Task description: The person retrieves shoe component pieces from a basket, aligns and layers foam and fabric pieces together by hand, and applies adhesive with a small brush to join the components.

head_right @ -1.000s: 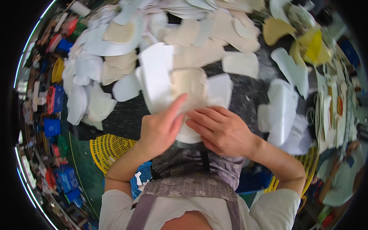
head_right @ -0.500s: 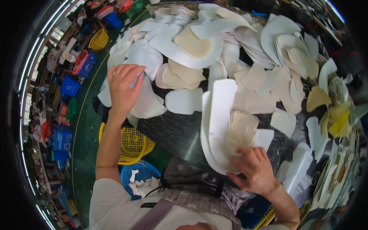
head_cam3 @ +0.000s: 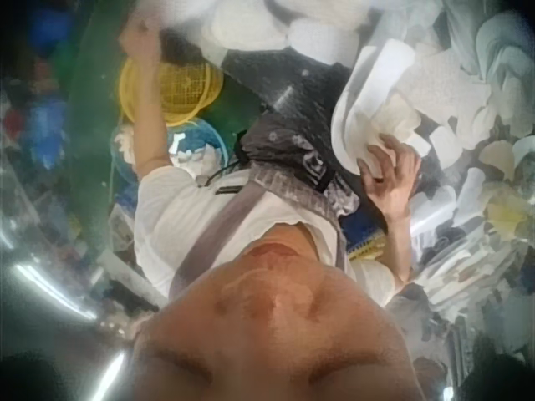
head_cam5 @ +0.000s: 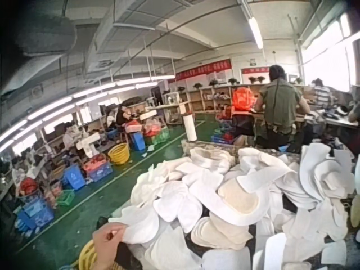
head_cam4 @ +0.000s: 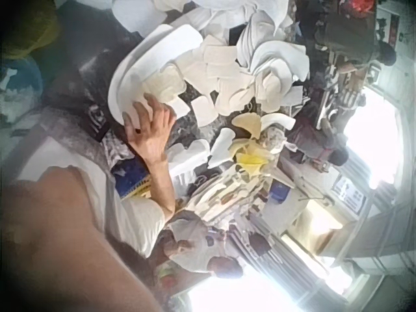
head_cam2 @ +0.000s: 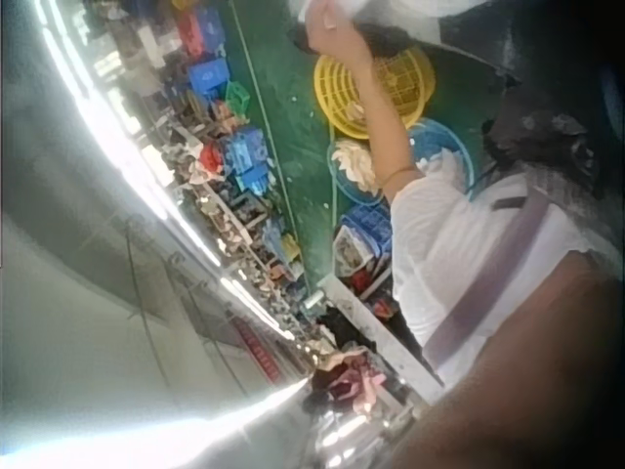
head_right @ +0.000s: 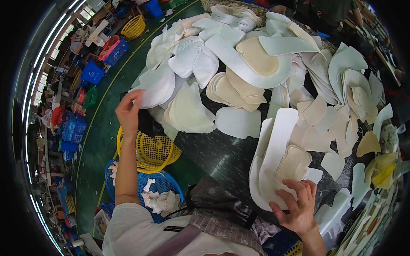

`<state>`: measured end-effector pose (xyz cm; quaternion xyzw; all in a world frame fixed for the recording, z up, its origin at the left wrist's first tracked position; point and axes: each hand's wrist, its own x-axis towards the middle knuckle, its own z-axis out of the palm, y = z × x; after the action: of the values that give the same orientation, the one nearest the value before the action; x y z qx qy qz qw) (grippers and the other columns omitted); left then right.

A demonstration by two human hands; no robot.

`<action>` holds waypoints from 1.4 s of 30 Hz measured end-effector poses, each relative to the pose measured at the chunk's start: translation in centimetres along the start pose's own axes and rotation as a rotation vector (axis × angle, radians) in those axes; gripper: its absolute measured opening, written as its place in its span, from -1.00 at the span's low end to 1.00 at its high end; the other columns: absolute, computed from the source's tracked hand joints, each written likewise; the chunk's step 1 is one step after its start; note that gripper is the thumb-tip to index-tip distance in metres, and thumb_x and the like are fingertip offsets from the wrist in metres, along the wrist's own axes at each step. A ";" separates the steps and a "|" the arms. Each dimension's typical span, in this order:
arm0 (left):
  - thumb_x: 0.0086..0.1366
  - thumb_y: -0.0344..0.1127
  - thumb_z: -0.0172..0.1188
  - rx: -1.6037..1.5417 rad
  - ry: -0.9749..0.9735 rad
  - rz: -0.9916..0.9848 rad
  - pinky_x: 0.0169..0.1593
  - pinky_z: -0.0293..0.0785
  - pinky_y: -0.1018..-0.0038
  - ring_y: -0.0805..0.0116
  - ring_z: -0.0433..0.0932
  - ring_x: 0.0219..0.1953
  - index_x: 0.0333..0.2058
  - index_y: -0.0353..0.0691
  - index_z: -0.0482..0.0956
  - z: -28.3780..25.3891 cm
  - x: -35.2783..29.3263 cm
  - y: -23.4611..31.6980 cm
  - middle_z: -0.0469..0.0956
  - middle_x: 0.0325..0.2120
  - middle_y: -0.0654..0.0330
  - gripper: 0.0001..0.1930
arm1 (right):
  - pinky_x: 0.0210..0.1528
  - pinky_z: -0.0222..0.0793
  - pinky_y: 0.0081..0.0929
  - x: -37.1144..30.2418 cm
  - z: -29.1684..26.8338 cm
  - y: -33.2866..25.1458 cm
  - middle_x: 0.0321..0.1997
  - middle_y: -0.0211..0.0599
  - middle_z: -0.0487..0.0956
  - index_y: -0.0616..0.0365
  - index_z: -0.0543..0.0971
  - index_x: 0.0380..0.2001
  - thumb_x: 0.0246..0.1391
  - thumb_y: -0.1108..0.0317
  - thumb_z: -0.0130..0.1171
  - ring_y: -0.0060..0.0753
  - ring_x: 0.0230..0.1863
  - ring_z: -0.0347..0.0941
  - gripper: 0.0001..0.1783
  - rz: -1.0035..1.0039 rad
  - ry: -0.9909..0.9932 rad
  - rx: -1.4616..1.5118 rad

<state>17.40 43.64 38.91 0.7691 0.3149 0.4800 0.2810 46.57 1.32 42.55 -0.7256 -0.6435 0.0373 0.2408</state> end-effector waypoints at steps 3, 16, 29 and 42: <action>0.21 -0.57 0.24 0.081 -0.018 0.081 0.02 0.45 0.49 0.32 0.61 -0.14 -0.18 -0.34 0.66 0.4 0.5 1.5 0.65 -0.16 0.12 -0.81 | 0.02 0.24 -0.10 -0.6 -0.4 -0.3 0.02 -0.23 0.47 0.05 0.60 -0.27 -0.33 0.30 0.47 -0.15 -0.10 0.43 -0.57 0.007 0.008 -0.017; 0.23 -0.53 0.27 -0.071 -0.158 -0.173 0.05 0.42 0.51 0.48 0.56 -0.11 -0.20 -0.34 0.68 -2.3 0.6 -1.2 0.66 -0.20 0.22 -0.84 | 0.04 0.29 -0.14 -1.8 -0.7 -1.6 0.03 -0.22 0.50 0.04 0.60 -0.29 -0.29 0.39 0.45 -0.13 -0.10 0.45 -0.63 -0.031 0.070 0.018; 0.11 -0.51 0.24 -0.192 -0.565 0.902 0.00 0.59 0.24 -0.06 0.62 -0.03 -0.06 -0.46 0.61 13.5 -9.8 22.6 0.57 -0.04 -0.15 -0.63 | -0.09 0.40 -0.32 1.2 0.2 -4.9 -0.16 -0.06 0.49 0.30 0.52 -0.12 0.20 0.43 0.18 -0.08 -0.16 0.47 -0.78 0.134 0.352 0.762; 0.00 -0.57 0.45 -0.689 -0.958 0.155 -0.07 0.55 0.42 0.27 0.62 -0.13 -0.09 -0.46 0.56 16.2 -10.8 25.3 0.58 -0.09 -0.05 -0.55 | -0.51 0.27 -0.50 -1.8 -1.3 -3.6 -0.56 -0.28 0.50 0.24 0.47 -0.53 0.18 0.44 0.22 -0.41 -0.56 0.43 -0.78 0.238 0.528 0.630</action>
<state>33.96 17.10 45.20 0.7852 -0.0779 0.1730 0.5895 43.46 -0.54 44.63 -0.6705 -0.4284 0.0725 0.6013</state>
